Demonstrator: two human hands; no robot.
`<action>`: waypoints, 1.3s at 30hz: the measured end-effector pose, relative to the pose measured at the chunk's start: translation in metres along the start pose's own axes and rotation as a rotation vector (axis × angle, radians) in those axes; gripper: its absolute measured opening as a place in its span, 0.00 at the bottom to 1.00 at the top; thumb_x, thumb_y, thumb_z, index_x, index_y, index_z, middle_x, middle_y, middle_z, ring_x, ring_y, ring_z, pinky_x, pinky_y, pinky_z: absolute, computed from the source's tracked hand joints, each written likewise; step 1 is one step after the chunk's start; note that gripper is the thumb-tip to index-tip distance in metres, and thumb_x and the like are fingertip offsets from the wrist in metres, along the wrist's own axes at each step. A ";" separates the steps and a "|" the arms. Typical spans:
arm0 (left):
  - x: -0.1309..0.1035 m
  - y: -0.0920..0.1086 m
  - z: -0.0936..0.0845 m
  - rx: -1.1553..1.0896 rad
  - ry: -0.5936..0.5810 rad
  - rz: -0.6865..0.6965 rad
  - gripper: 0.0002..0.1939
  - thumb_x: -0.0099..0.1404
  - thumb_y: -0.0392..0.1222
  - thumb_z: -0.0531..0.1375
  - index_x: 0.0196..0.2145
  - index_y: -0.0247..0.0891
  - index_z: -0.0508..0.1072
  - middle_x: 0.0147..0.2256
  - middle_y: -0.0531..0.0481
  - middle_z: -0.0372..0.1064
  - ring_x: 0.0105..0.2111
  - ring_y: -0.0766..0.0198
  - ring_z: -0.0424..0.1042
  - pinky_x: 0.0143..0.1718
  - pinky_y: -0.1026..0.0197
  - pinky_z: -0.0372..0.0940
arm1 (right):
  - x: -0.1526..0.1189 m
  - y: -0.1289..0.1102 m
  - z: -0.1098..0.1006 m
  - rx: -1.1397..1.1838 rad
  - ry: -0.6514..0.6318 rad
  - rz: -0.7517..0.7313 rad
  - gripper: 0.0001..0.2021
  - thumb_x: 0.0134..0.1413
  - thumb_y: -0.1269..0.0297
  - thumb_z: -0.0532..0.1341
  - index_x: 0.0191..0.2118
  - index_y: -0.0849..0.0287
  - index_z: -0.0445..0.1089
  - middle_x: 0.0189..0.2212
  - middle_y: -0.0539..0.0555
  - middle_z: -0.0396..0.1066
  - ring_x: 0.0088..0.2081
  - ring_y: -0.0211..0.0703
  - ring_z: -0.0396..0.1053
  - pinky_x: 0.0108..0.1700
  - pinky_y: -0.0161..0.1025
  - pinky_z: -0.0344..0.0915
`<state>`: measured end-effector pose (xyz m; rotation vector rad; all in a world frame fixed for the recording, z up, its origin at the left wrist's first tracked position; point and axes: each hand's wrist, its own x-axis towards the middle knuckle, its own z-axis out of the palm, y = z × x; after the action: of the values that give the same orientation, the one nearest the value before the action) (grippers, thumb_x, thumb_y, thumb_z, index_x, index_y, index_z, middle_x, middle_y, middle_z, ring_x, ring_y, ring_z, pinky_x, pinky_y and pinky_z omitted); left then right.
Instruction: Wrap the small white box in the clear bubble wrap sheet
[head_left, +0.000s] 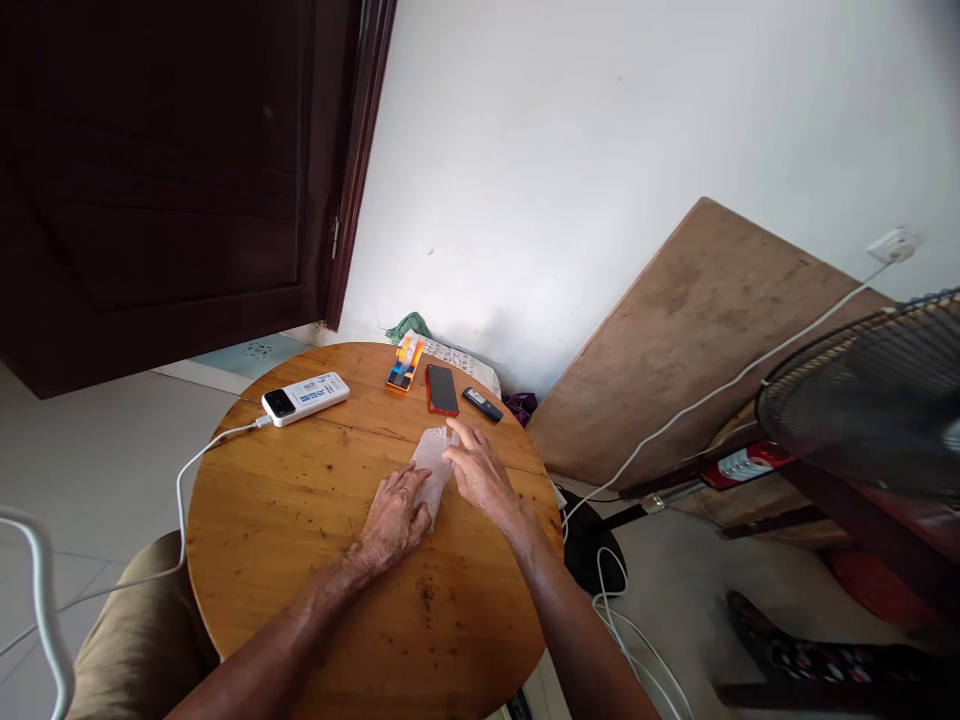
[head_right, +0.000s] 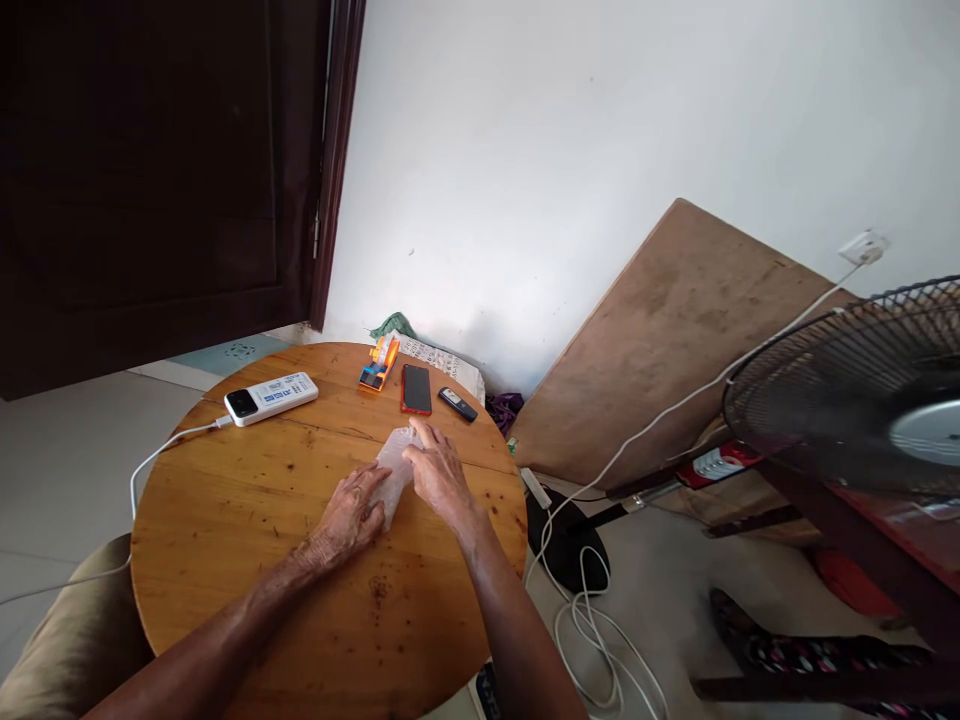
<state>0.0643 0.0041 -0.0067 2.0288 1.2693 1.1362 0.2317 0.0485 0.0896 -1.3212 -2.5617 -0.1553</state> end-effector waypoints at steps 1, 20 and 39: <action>0.000 0.000 0.000 0.000 0.003 -0.003 0.29 0.57 0.29 0.55 0.57 0.36 0.68 0.56 0.37 0.69 0.62 0.48 0.61 0.59 0.42 0.60 | 0.002 0.000 0.002 0.012 0.000 -0.005 0.15 0.51 0.84 0.55 0.35 0.57 0.74 0.63 0.60 0.58 0.60 0.54 0.59 0.55 0.51 0.62; -0.003 0.009 -0.004 0.130 0.079 0.204 0.21 0.57 0.25 0.54 0.45 0.36 0.76 0.49 0.42 0.74 0.53 0.49 0.66 0.53 0.46 0.65 | -0.012 0.031 0.044 0.833 0.083 0.722 0.13 0.50 0.62 0.61 0.42 0.59 0.72 0.35 0.56 0.76 0.31 0.45 0.74 0.26 0.36 0.68; -0.004 0.010 -0.003 0.147 0.158 0.189 0.20 0.58 0.27 0.54 0.46 0.37 0.75 0.47 0.43 0.73 0.50 0.53 0.68 0.52 0.50 0.66 | 0.029 -0.005 0.074 1.196 0.332 0.683 0.13 0.41 0.57 0.63 0.34 0.58 0.70 0.26 0.47 0.70 0.28 0.38 0.62 0.29 0.33 0.59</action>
<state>0.0659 -0.0043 0.0006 2.2438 1.2912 1.3478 0.1981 0.0838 0.0266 -1.3149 -1.2975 1.0016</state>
